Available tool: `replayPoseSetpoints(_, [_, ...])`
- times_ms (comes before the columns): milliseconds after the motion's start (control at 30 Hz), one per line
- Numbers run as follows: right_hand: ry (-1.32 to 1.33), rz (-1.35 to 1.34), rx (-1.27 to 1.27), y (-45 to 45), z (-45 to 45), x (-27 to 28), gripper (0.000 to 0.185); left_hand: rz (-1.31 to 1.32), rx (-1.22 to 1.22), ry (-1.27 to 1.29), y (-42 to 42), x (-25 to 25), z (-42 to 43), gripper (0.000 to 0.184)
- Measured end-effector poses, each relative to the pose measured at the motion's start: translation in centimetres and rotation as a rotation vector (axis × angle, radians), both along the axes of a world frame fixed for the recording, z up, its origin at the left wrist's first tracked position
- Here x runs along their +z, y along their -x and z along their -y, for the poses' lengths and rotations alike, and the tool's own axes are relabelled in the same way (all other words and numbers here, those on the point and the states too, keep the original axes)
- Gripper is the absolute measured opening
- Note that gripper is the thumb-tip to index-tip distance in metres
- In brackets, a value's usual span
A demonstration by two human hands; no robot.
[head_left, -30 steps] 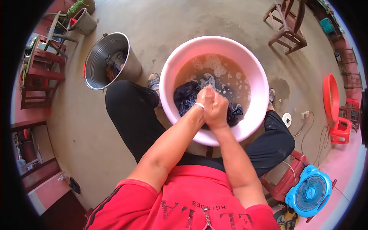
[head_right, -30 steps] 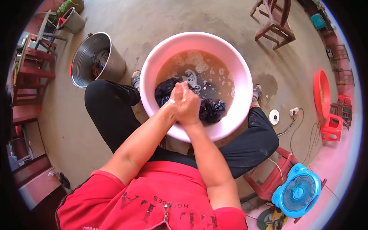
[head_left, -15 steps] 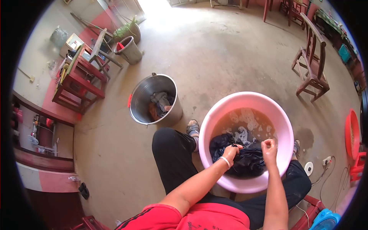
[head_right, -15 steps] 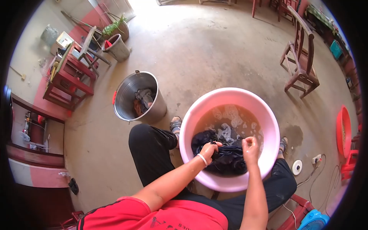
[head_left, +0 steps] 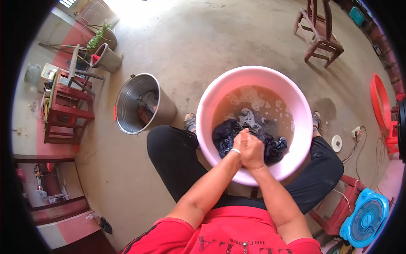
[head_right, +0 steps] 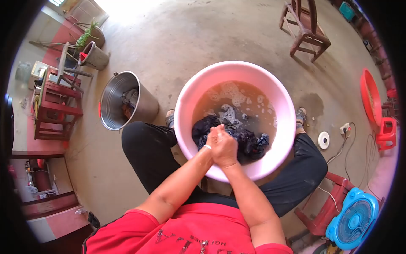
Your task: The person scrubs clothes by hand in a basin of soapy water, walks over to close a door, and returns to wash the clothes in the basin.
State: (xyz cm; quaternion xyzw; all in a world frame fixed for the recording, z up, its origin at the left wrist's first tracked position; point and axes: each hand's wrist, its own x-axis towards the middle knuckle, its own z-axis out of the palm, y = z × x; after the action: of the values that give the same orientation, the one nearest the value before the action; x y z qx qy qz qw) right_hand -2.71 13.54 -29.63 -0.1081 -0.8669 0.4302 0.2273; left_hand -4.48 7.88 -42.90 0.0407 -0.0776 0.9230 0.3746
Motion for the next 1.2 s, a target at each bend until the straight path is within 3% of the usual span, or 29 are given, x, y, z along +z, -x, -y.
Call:
replayPoseSetpoints(33, [-0.012, -0.033, 0.004, -0.4, 0.4, 0.6, 0.041, 0.202, 0.009, 0.470, -0.3, 0.7, 0.1, 0.030])
replayPoseSetpoints(67, [-0.045, 0.154, -0.022, 0.4, -0.9, -0.3, 0.039, 0.172, -0.111, 0.793, -0.1, 3.6, -0.3, 0.034])
replayPoseSetpoints(100, [-0.004, 0.146, -0.079, 1.4, -3.0, -0.4, 0.042, 0.128, -0.237, 1.112, 0.3, 8.3, -0.8, 0.043])
replayPoseSetpoints(133, [-0.061, 0.220, -0.115, 2.5, -5.3, -1.9, 0.046, 0.225, -0.398, 0.926, 0.4, 13.8, -0.7, 0.042])
replayPoseSetpoints(167, [-0.120, 0.293, -0.150, 3.3, -7.4, -3.7, 0.051, 0.205, -0.480, 0.868, 0.2, 15.8, -0.8, 0.030])
replayPoseSetpoints(233, [0.616, 0.425, 0.028, 3.3, -10.0, -4.5, 0.057, -0.155, -0.437, 1.076, 0.6, 13.4, 0.0, 0.021])
replayPoseSetpoints(267, [0.881, 0.511, 0.293, 2.3, -10.8, -3.3, 0.063, -0.204, -0.348, 1.120, 1.6, 13.4, 0.4, 0.018])
replayPoseSetpoints(300, [0.920, 0.623, 0.359, 1.1, -11.5, -6.0, 0.058, -0.105, -0.282, 1.047, 2.2, 13.5, 0.6, 0.014])
replayPoseSetpoints(367, [0.419, 0.875, 0.556, -1.6, -12.1, -6.0, 0.042, 0.028, -0.197, 1.027, 3.9, 13.7, 2.0, 0.014])
replayPoseSetpoints(400, [0.418, 0.880, 0.567, -2.4, -11.9, -6.1, 0.042, 0.037, -0.188, 1.029, 3.9, 12.7, 2.3, 0.014])
replayPoseSetpoints(467, [0.502, 0.626, 0.287, -3.1, -11.6, -5.3, 0.031, 0.022, -0.029, 1.442, 3.7, 8.2, 2.7, 0.018])
replayPoseSetpoints(533, [0.737, 0.371, 0.014, -2.4, -11.4, -7.1, 0.018, 0.122, 0.007, 1.470, 2.7, 3.7, 3.0, 0.017])
replayPoseSetpoints(600, [0.936, 0.136, -0.104, -0.9, -10.6, -7.0, 0.012, 0.264, -0.007, 1.489, 2.5, 2.8, 2.8, 0.012])
replayPoseSetpoints(633, [0.936, 0.131, -0.093, -0.2, -9.4, -6.1, 0.012, 0.428, -0.017, 1.430, 2.5, 5.2, 2.0, 0.008])
replayPoseSetpoints(700, [0.694, 0.074, 0.123, 0.2, -6.2, -3.4, 0.012, 0.578, -0.128, 1.135, 3.2, 4.5, 1.7, 0.012])
replayPoseSetpoints(767, [0.202, 0.125, 0.234, 0.0, -1.2, 1.9, 0.014, 0.478, -0.140, 1.028, 3.9, 0.3, 4.0, 0.020])
replayPoseSetpoints(800, [0.205, 0.137, 0.234, 0.1, 0.6, 1.6, 0.014, 0.373, -0.158, 0.915, 3.7, -1.1, 4.7, 0.032])
replayPoseSetpoints(833, [0.028, 0.124, 0.184, 0.1, 2.0, 0.9, 0.022, 0.310, -0.051, 0.509, 1.4, 4.6, 3.8, 0.032])
replayPoseSetpoints(867, [-0.148, 0.109, 0.133, 0.1, 2.6, 0.2, 0.032, 0.386, -0.013, 0.393, 0.5, 3.4, 2.4, 0.024])
replayPoseSetpoints(900, [-0.064, 0.203, 0.044, 1.5, 0.6, -0.5, 0.033, 0.463, 0.025, 0.278, -0.3, 2.2, 1.5, 0.019])
replayPoseSetpoints(933, [0.003, 0.115, -0.036, 2.5, -1.8, -1.8, 0.032, 0.401, -0.110, 1.059, 0.1, 10.3, 0.2, 0.019])
replayPoseSetpoints(967, [0.102, 0.279, -0.128, 2.8, -4.0, -2.2, 0.034, 0.299, -0.164, 1.063, -0.2, 8.4, -0.2, 0.023])
replayPoseSetpoints(1033, [-0.078, 0.221, -0.197, 2.7, -4.1, -4.8, 0.034, 0.257, -0.197, 1.174, 0.2, 7.7, -0.6, 0.023])
replayPoseSetpoints(1100, [-0.055, 0.000, -0.075, 1.1, -1.4, -2.4, 0.032, 0.332, -0.024, 0.618, -0.2, 4.8, 0.1, 0.024])
replayPoseSetpoints(1133, [-0.041, 0.073, -0.007, 0.0, 0.4, -1.1, 0.028, 0.123, 0.036, 0.059, -0.5, -0.8, 0.6, 0.026])
replayPoseSetpoints(1167, [-0.040, 0.108, 0.012, -0.5, 0.9, -1.0, 0.027, 0.007, -0.055, 0.178, 0.1, -2.5, 1.5, 0.028])
replayPoseSetpoints(1200, [-0.024, 0.131, -0.056, -0.3, -0.2, -1.7, 0.029, 0.120, -0.076, 0.650, 0.1, -0.3, 0.9, 0.032])
